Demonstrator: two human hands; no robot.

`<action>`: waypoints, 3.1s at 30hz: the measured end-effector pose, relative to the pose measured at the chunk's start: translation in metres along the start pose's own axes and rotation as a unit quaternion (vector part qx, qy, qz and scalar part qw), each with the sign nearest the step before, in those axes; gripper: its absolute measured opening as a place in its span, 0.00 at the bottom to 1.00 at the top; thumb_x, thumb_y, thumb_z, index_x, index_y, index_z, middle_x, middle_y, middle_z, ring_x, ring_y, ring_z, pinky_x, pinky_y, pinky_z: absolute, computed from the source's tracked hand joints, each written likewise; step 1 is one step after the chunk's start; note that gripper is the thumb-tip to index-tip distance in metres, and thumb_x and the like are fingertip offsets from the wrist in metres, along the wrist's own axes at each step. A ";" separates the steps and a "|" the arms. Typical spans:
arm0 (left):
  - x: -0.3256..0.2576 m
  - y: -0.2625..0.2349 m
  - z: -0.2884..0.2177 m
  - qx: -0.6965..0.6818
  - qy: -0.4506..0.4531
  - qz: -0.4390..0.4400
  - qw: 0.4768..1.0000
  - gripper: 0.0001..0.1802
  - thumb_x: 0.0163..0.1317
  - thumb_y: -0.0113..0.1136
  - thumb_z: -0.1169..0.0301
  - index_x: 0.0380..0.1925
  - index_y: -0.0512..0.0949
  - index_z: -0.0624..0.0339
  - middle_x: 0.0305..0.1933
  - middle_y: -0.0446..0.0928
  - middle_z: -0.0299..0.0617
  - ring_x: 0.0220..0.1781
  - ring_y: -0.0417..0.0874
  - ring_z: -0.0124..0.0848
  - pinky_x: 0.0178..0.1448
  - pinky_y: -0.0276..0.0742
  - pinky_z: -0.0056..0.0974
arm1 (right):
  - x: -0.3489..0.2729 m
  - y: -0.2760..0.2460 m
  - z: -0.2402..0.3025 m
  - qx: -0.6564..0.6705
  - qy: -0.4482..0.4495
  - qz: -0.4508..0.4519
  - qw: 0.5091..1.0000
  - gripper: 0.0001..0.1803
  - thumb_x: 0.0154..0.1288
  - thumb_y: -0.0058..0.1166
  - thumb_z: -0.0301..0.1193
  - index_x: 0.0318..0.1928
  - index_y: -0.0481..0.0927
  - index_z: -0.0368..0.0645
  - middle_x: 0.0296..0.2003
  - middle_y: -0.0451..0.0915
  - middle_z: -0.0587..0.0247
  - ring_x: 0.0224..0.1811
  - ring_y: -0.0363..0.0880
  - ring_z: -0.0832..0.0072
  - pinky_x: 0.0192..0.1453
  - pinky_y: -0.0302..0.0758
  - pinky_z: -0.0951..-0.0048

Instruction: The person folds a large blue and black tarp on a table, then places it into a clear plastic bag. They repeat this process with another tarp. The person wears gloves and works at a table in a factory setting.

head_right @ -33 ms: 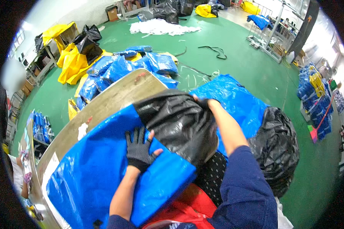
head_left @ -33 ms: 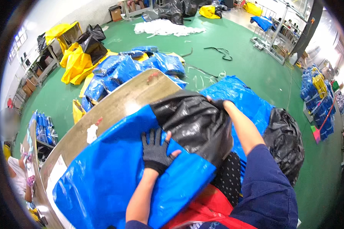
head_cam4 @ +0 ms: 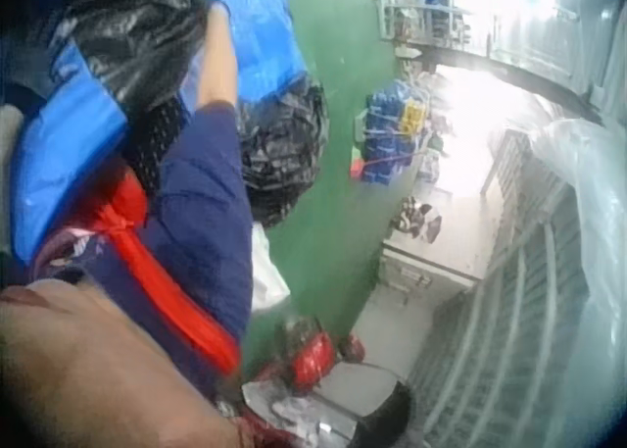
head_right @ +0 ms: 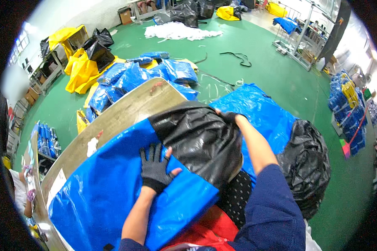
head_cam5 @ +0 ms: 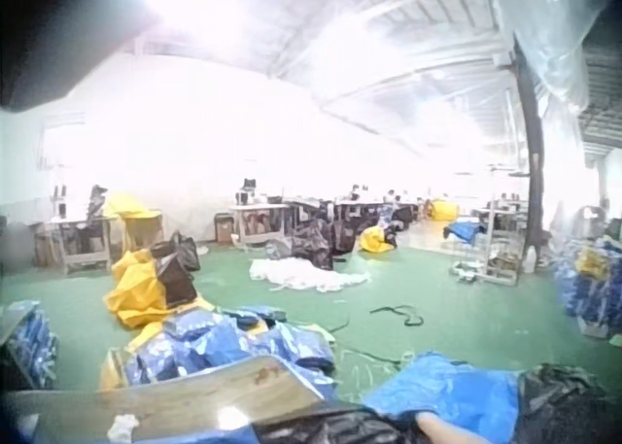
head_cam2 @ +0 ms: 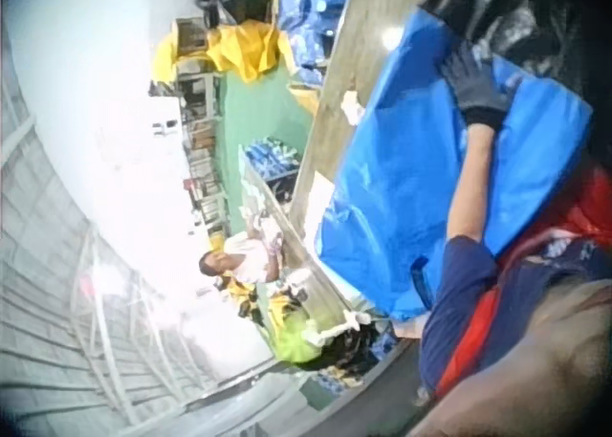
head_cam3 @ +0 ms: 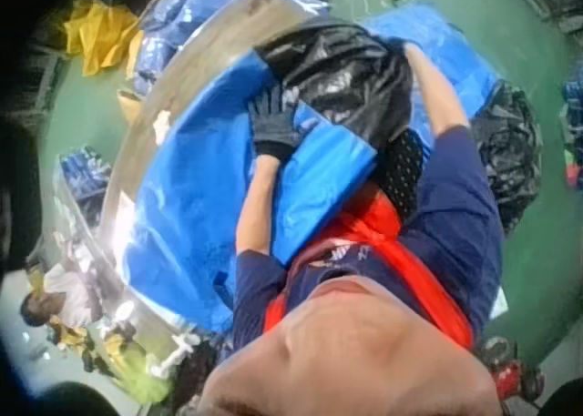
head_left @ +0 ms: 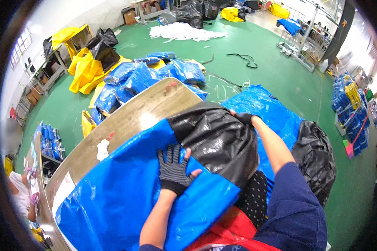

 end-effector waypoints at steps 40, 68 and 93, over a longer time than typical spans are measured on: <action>0.000 -0.006 -0.010 -0.031 0.033 0.072 0.996 0.43 0.50 0.57 0.41 0.62 0.67 0.54 0.68 0.57 0.61 0.73 0.50 0.58 0.74 0.31 0.62 | -0.004 -0.090 -0.002 0.063 -0.285 -0.092 0.952 0.13 0.45 0.61 0.26 0.36 0.76 0.45 0.35 0.81 0.61 0.40 0.79 0.68 0.45 0.74 0.67; -0.207 -0.106 -0.083 -0.185 0.080 -0.023 0.979 0.30 0.59 0.57 0.50 0.56 0.71 0.56 0.59 0.71 0.53 0.64 0.69 0.48 0.69 0.58 0.54 | -0.259 0.107 0.188 -0.156 -0.437 -0.204 0.862 0.43 0.41 0.65 0.39 0.63 0.67 0.62 0.61 0.69 0.58 0.61 0.68 0.52 0.64 0.58 0.44; -0.049 0.049 -0.172 -0.067 0.316 -0.022 0.946 0.30 0.60 0.49 0.51 0.61 0.68 0.51 0.70 0.58 0.53 0.72 0.53 0.56 0.71 0.47 0.62 | -0.310 0.016 0.230 -0.141 -0.364 -0.379 0.839 0.12 0.61 0.51 0.41 0.26 0.78 0.48 0.28 0.78 0.59 0.29 0.76 0.62 0.30 0.72 0.60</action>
Point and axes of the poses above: each hand's wrist, its own x-axis towards the middle knuckle, its own y-axis out of the palm, z = x × y, the point moved 10 cm from there along x, towards the middle knuckle
